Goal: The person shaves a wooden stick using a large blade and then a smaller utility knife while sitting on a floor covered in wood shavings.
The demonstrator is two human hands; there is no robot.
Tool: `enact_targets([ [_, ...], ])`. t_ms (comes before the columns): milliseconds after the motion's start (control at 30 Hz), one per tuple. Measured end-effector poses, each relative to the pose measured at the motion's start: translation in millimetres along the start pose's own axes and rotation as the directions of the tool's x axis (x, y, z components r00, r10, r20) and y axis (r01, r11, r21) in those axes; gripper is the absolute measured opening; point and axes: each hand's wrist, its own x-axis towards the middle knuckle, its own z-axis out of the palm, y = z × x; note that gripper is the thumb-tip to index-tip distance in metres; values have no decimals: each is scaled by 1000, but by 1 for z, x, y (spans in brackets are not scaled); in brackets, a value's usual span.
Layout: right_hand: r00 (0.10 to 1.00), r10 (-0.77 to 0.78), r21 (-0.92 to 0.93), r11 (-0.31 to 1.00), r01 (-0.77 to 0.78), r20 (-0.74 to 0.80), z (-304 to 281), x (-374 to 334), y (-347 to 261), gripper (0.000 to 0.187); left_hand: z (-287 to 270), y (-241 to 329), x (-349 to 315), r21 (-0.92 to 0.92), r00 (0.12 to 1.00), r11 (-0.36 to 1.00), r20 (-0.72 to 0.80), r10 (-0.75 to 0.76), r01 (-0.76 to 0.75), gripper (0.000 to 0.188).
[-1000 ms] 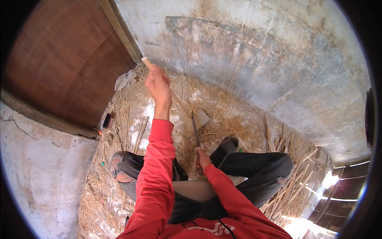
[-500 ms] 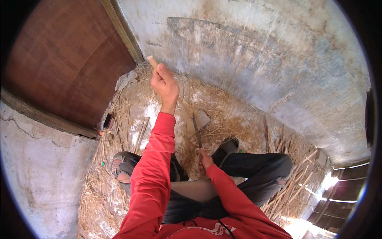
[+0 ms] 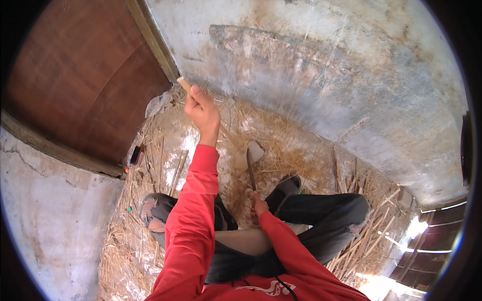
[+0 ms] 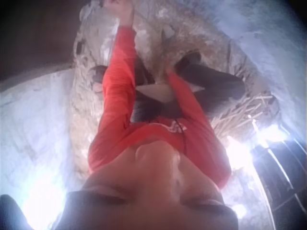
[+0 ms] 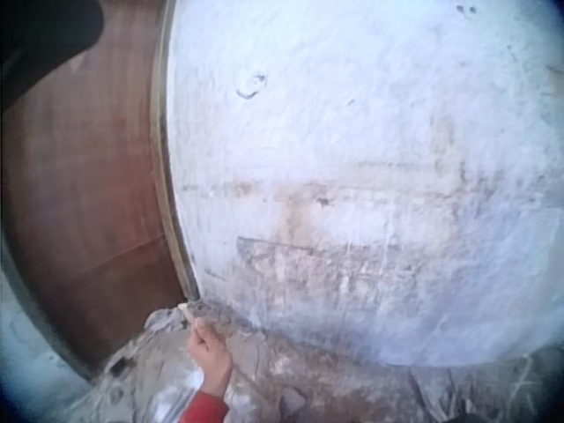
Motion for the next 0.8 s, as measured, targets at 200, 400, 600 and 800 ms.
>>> enact_targets([
  [200, 878, -475, 89, 878, 469, 55, 15, -25, -23, 55, -28, -6, 12, -38, 999, 999, -27, -31, 30, 48],
  [400, 993, -106, -140, 984, 111, 41, -4, -7, -13, 55, -33, -9, 17, -63, 997, 997, -62, -51, 47, 48],
  [600, 844, -531, 134, 844, 519, 74, 24, -38, -29, 54, -42, -3, 19, -8, 994, 999, -103, -33, 32, 49],
  [800, 962, -272, -141, 952, 270, 9, -3, 12, 2, 55, -30, -5, 13, -67, 998, 997, -38, -50, 48, 49],
])
